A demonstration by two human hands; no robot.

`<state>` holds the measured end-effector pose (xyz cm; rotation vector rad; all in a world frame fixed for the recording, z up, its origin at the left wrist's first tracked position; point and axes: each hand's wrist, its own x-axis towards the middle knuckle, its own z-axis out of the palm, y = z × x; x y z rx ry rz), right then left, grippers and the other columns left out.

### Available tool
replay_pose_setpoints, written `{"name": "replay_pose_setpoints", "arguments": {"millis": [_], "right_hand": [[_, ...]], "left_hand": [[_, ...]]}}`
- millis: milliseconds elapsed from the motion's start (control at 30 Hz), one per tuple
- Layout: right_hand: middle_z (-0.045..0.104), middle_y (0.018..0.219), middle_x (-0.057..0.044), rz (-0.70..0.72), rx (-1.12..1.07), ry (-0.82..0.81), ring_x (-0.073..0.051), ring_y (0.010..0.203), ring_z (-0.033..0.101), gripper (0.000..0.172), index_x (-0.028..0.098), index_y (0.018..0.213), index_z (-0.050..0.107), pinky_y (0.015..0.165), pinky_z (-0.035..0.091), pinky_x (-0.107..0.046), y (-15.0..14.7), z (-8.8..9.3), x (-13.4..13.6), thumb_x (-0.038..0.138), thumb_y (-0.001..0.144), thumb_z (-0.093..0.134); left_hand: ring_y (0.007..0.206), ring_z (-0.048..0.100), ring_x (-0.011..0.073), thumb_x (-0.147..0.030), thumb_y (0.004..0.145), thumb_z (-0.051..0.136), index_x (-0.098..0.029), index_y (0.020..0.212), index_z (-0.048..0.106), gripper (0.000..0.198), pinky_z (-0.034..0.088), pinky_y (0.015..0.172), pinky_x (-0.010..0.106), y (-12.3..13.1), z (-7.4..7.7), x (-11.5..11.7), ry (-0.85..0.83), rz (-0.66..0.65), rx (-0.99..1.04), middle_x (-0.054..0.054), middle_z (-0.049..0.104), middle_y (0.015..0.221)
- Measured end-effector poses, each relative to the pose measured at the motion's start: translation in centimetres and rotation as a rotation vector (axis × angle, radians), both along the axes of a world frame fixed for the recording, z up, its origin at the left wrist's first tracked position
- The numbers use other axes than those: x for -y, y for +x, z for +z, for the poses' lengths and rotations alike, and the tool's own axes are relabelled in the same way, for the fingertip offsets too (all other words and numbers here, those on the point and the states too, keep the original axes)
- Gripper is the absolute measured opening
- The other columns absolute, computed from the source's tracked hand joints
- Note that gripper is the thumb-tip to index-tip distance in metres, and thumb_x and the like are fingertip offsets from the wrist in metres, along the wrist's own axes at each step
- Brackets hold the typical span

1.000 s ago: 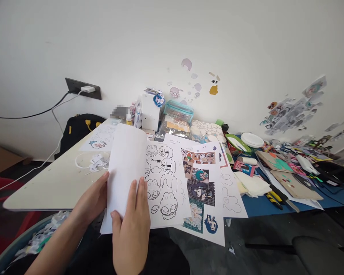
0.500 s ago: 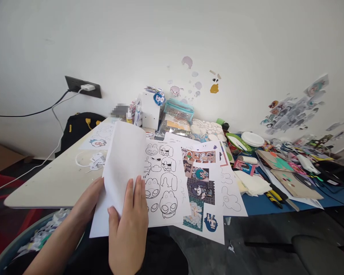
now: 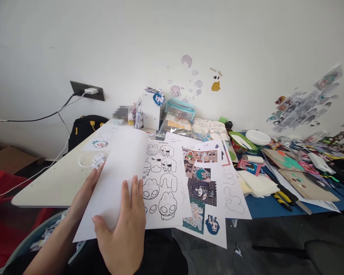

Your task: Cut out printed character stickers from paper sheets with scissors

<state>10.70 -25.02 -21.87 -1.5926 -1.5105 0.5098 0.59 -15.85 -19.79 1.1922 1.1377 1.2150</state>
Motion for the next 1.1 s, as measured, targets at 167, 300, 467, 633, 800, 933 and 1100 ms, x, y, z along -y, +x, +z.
{"name": "replay_pose_setpoints", "arguments": {"millis": [167,300,467,633,800,933,1100], "right_hand": [[0.018,0.154,-0.002,-0.022,0.022,0.032,-0.024,0.14,0.015,0.077,0.024,0.147,0.021,0.111,0.028,-0.046,0.0,-0.8,-0.3,0.017,0.081,0.059],[0.02,0.153,0.0,-0.012,0.002,0.048,-0.021,0.14,0.015,0.072,0.025,0.148,0.017,0.112,0.028,-0.044,0.2,-1.3,-0.6,0.015,0.086,0.052],[0.024,0.152,0.0,-0.016,-0.157,0.047,-0.021,0.14,0.018,0.054,0.026,0.147,0.022,0.112,0.025,-0.044,0.4,-1.4,-0.5,0.03,0.096,0.041],[0.034,0.148,-0.003,-0.081,-0.748,0.034,-0.023,0.135,0.031,0.053,0.025,0.143,0.032,0.108,0.033,-0.043,1.5,-1.6,-0.4,0.048,0.095,0.034],[0.051,0.136,-0.011,-0.006,-1.068,0.108,-0.024,0.121,0.052,0.069,0.019,0.147,0.021,0.094,0.047,-0.045,4.5,-1.9,-1.1,0.055,0.093,-0.001],[0.059,0.127,-0.011,-0.022,-0.954,0.133,-0.025,0.114,0.057,0.068,0.022,0.146,0.025,0.087,0.051,-0.046,5.3,-1.9,-1.2,0.055,0.093,0.0],[0.058,0.128,-0.011,0.011,-1.009,0.126,-0.026,0.116,0.055,0.067,0.023,0.147,0.024,0.087,0.05,-0.048,5.0,-1.7,-1.0,0.054,0.093,0.0]], "left_hand": [[0.142,0.016,0.0182,-0.057,0.09,0.032,-0.031,0.14,0.039,0.057,0.017,0.117,0.031,0.7,-0.8,-0.3,-0.034,-0.02,0.114,-0.008,0.03,0.151],[0.142,0.011,0.0155,-0.054,0.092,0.028,-0.034,0.142,0.034,0.054,0.013,0.117,0.03,0.5,-1.8,-0.4,0.037,-0.023,0.072,-0.011,0.025,0.153],[0.143,0.011,0.0182,-0.055,0.091,0.029,-0.039,0.143,0.026,0.055,0.015,0.116,0.035,0.4,-1.8,-0.3,0.018,0.003,-0.032,-0.012,0.016,0.155],[0.14,0.022,0.0265,-0.043,0.08,0.059,-0.035,0.137,0.04,0.06,0.03,0.11,0.036,0.4,-0.7,0.1,-0.061,-0.052,-0.09,-0.005,0.025,0.154],[0.085,0.067,0.0245,-0.039,0.07,0.069,-0.028,0.118,0.058,0.05,0.055,0.068,0.032,-0.1,0.1,0.0,-0.365,-0.149,0.23,0.002,0.069,0.106],[0.071,0.065,0.0196,-0.033,0.068,0.072,-0.027,0.11,0.062,0.043,0.053,0.06,0.027,-0.5,0.5,-0.2,-0.431,-0.146,0.329,-0.001,0.071,0.088],[0.071,0.064,0.0202,-0.032,0.07,0.07,-0.028,0.104,0.063,0.035,0.053,0.059,0.027,-0.6,0.9,0.0,-0.449,-0.142,0.359,0.0,0.069,0.087]]}}
